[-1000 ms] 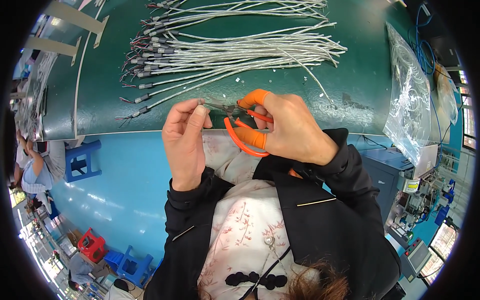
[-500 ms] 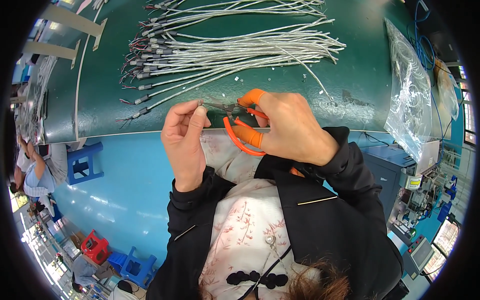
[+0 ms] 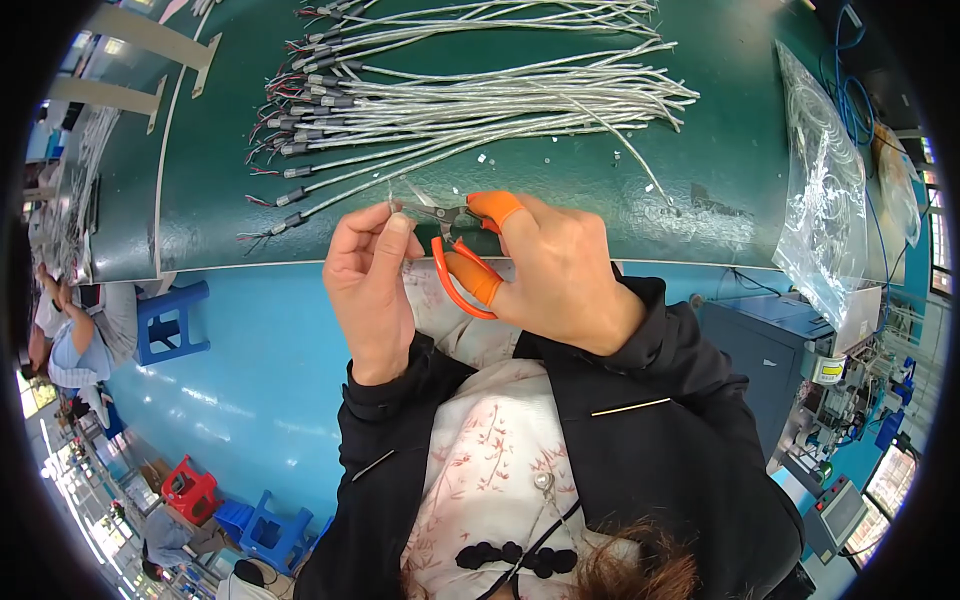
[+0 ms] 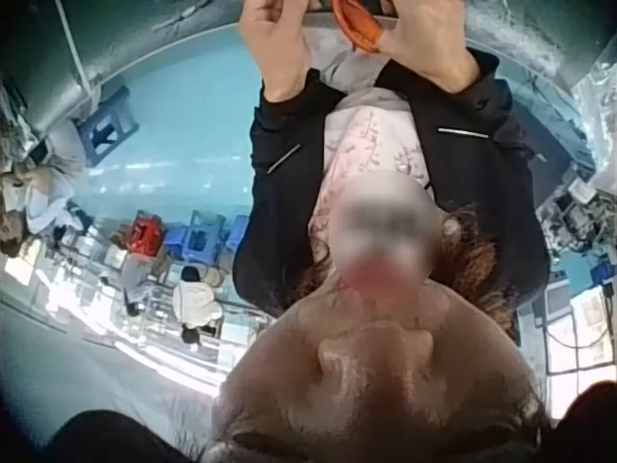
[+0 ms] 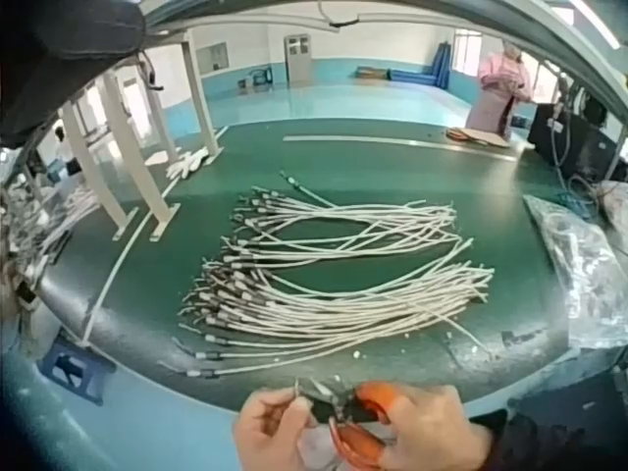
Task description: The person picks up a cable, uses shears to trim the end, and then peels back the outer casing by hand. This process is repeated with a second cable.
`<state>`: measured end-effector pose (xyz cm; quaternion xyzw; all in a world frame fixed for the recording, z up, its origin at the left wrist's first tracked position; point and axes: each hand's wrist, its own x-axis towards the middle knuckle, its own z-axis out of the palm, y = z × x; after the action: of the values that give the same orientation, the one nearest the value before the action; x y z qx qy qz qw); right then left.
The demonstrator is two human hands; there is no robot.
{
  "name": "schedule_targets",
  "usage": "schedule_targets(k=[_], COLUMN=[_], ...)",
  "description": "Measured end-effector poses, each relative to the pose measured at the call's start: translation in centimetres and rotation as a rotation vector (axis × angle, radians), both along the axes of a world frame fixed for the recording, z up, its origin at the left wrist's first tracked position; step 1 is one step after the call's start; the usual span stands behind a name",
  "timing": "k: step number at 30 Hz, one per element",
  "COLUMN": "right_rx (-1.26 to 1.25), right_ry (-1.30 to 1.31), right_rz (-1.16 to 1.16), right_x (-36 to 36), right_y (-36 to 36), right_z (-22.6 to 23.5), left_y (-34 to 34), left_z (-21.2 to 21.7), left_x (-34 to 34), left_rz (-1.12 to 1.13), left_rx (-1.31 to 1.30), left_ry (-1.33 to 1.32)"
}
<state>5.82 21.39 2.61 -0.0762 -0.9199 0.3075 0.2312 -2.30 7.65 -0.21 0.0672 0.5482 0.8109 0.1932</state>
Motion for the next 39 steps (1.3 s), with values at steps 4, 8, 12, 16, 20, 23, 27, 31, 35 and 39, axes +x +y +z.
schedule_targets(k=[4,8,12,16,20,23,27,31,35,39], right_rx=[-0.053,-0.158,-0.137,-0.141,-0.124,-0.110,-0.112,-0.114,-0.094,-0.051], right_ry=[-0.016,-0.252,-0.281,-0.323,-0.308,-0.328,-0.305,-0.297,-0.286,-0.288], right_rz=[-0.002,0.025,0.035,0.043,0.070,0.077,0.105,0.117,0.113,0.112], right_x=[-0.1,-0.1,-0.1,-0.1,-0.3,-0.3,-0.1,-0.1,-0.2,-0.3], right_y=[0.3,1.1,1.5,1.6,1.7,1.8,2.0,2.1,2.0,1.8], right_z=[0.2,1.6,2.2,2.6,2.7,2.8,2.5,2.5,2.5,2.5], left_y=[-0.2,-0.2,-0.4,-0.5,-0.4,-0.4,-0.4,-0.4,-0.4,-0.4], left_z=[0.0,-0.1,-0.1,-0.5,-0.6,-0.5,-0.5,-0.6,-0.6,-0.6], left_x=[0.1,0.1,-0.1,-0.3,-0.3,-0.2,-0.2,-0.2,-0.2,-0.2], left_rz=[-0.016,-0.029,-0.026,-0.028,-0.033,-0.035,-0.038,-0.047,-0.047,-0.036], left_rx=[0.014,0.014,0.024,0.052,0.053,0.037,0.010,0.012,0.014,0.012], left_ry=[-0.023,-0.036,-0.062,-0.069,-0.053,-0.044,-0.018,-0.015,-0.018,-0.008])
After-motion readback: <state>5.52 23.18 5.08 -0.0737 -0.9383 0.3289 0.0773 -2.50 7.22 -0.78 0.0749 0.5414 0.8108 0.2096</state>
